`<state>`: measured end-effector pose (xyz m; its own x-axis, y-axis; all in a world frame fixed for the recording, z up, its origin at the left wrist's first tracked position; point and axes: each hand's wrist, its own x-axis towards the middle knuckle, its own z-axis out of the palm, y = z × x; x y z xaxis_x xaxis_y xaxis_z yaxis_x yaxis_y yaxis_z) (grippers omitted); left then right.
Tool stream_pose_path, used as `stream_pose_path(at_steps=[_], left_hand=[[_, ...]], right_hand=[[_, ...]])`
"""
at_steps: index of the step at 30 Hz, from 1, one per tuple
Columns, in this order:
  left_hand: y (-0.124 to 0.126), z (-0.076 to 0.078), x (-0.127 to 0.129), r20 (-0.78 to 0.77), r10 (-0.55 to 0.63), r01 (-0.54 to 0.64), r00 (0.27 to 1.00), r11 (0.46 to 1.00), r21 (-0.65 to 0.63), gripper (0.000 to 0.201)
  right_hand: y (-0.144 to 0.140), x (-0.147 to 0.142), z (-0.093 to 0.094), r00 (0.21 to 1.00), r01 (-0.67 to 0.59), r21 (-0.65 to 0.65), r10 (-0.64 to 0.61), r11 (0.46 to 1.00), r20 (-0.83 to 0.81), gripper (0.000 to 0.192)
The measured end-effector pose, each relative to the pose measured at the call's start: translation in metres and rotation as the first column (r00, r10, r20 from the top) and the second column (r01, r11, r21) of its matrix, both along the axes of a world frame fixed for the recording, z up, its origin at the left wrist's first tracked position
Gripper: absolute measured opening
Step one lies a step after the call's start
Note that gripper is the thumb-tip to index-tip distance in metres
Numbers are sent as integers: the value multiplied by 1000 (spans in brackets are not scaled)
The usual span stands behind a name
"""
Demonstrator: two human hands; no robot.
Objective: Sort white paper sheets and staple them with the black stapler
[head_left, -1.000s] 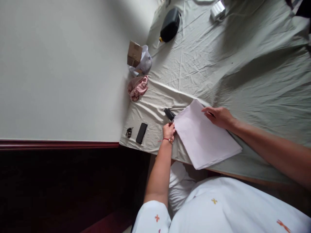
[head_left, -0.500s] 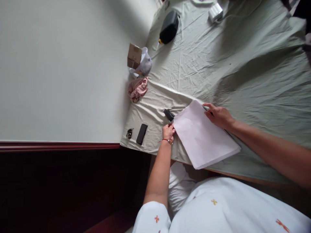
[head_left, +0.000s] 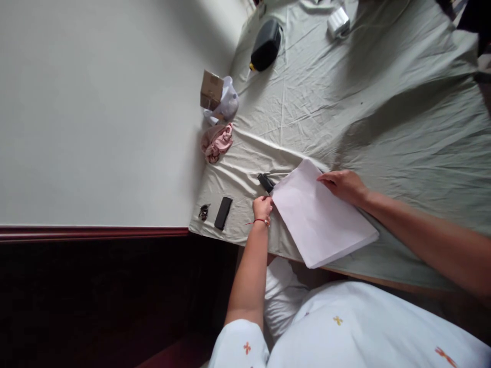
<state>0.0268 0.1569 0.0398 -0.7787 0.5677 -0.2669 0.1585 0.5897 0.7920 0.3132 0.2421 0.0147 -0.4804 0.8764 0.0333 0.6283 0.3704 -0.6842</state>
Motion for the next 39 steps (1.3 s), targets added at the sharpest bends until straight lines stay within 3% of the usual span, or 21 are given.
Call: stream_pose_path(at_steps=[2, 4, 7, 10, 13, 19, 27, 34, 39], left_hand=[[-1, 4, -8, -134, -9, 11, 991, 1000, 11, 6], [-2, 9, -13, -358, -86, 98, 930, 995, 17, 17], [-1, 10, -17, -643, -304, 352, 703, 934, -57, 37], [0, 5, -19, -658, -473, 535, 586, 836, -125, 43], [0, -1, -22, -604, -539, 604, 587, 789, -116, 46], [-3, 2, -31, -573, -549, 626, 609, 776, -78, 45], [-3, 2, -37, -590, -611, 656, 527, 734, -174, 44], [-7, -14, -23, -628, -580, 592, 519, 774, -226, 51], [-4, -8, -22, -604, -577, 604, 550, 774, -190, 58]], right_hand=[[-1, 0, 3, 1000, 0, -19, 1, 1000, 26, 37], [-2, 0, 6, 999, -5, -31, 7, 1000, 43, 38], [-3, 0, 10, 999, -15, -43, 17, 999, 49, 38], [-3, 1, 13, 998, -15, -49, 18, 999, 56, 38], [-3, 1, 14, 998, -17, -48, 19, 999, 57, 38], [-2, 1, 10, 999, -16, -28, 17, 999, 31, 38], [-1, -1, 6, 1000, 15, -30, -15, 999, 3, 37], [-1, 0, 1, 1000, 17, -16, -17, 1000, 24, 37], [0, 1, -1, 999, 32, -66, -34, 997, -27, 42]])
